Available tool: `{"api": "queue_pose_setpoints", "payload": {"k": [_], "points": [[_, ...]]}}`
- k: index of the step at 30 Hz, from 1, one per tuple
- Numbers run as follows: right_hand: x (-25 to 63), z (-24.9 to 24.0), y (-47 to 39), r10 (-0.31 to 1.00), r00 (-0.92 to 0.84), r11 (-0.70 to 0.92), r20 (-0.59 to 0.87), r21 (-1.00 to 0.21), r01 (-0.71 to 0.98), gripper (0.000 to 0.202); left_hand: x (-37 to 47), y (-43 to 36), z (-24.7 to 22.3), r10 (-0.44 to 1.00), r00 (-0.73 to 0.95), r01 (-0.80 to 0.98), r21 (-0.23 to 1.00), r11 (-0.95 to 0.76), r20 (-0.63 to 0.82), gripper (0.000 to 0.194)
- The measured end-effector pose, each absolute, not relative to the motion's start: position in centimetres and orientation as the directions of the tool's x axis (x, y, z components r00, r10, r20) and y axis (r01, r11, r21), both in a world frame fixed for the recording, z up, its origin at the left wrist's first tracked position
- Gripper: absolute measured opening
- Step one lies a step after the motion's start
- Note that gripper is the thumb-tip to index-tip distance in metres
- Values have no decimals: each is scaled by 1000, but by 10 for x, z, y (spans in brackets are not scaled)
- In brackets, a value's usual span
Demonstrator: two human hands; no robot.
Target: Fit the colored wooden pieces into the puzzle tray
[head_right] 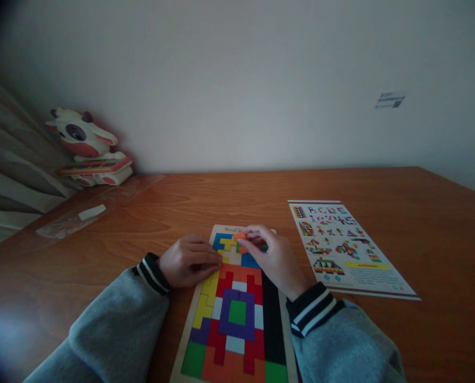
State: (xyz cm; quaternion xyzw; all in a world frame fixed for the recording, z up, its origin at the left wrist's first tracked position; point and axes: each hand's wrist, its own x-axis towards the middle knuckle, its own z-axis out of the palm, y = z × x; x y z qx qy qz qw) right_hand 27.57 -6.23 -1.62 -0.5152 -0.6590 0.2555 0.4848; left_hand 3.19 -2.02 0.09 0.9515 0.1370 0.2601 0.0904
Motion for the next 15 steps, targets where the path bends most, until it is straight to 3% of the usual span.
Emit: {"api": "queue_pose_setpoints", "payload": {"k": [4,10,15], "points": [[275,-16,-62,917,-25,365,397,-815,450,20,33,-18,-4,320,790,218,249,-944,523,14],[275,-13,-62,922,-40,359,386,-808,467,19,36,-17,-3,490,629,367,325,-872,604,15],[275,-13,-63,928,-32,340,372,-806,484,20,33,-14,-5,549,559,491,286,-823,622,17]]}}
